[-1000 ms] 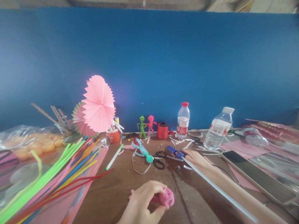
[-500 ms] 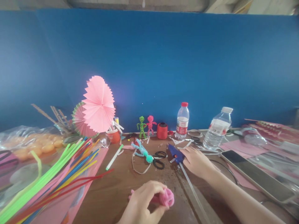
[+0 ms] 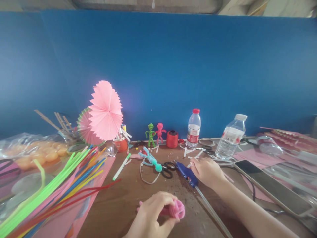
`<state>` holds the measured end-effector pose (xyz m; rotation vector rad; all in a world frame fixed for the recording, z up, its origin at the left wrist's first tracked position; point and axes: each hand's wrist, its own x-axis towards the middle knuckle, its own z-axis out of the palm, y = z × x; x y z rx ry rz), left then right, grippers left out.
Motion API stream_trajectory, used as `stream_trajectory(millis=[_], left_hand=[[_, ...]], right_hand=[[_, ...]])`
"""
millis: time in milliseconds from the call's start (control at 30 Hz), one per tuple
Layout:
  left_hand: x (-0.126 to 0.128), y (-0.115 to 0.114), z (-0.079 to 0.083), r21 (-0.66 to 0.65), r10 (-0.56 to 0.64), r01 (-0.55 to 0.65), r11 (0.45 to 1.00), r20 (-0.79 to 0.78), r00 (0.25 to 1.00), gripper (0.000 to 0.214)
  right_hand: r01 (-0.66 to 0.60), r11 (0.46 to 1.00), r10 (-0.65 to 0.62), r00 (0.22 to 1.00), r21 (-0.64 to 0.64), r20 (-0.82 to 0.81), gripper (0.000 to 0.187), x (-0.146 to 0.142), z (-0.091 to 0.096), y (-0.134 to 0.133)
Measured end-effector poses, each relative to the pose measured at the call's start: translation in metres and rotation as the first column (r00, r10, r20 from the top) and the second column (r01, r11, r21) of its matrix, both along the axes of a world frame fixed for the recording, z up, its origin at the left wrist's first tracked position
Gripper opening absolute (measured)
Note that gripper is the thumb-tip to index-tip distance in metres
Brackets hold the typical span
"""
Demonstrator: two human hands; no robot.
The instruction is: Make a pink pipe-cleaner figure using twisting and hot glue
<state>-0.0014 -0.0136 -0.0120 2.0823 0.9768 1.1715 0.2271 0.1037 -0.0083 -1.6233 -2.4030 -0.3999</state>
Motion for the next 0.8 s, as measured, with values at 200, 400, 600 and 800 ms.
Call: stream_trajectory(millis=[200, 400, 600, 800], left_hand=[[0.0, 0.0, 0.001, 0.022, -0.004, 0.004, 1.0, -0.002, 1.0, 0.03], [0.0, 0.0, 0.001, 0.013, 0.012, -0.012, 1.0, -0.003, 1.0, 0.031], [0.0, 0.0, 0.001, -0.003, -0.005, 0.005, 1.0, 0.002, 1.0, 0.03], [0.001, 0.001, 0.001, -0.012, 0.0, 0.001, 1.0, 0.014, 1.0, 0.031]], right_hand=[[0.081, 0.996, -0.081, 0.997, 0.034, -0.006, 0.035, 0.002, 0.001, -0.001], [0.156, 0.987, -0.156, 0.988, 0.047, -0.007, 0.036, 0.004, 0.001, 0.004], [0.144, 0.988, -0.146, 0.989, 0.056, 0.033, 0.038, -0.001, 0.003, 0.005], [0.126, 0.991, -0.128, 0.991, 0.053, 0.046, 0.039, -0.007, 0.003, 0.001]])
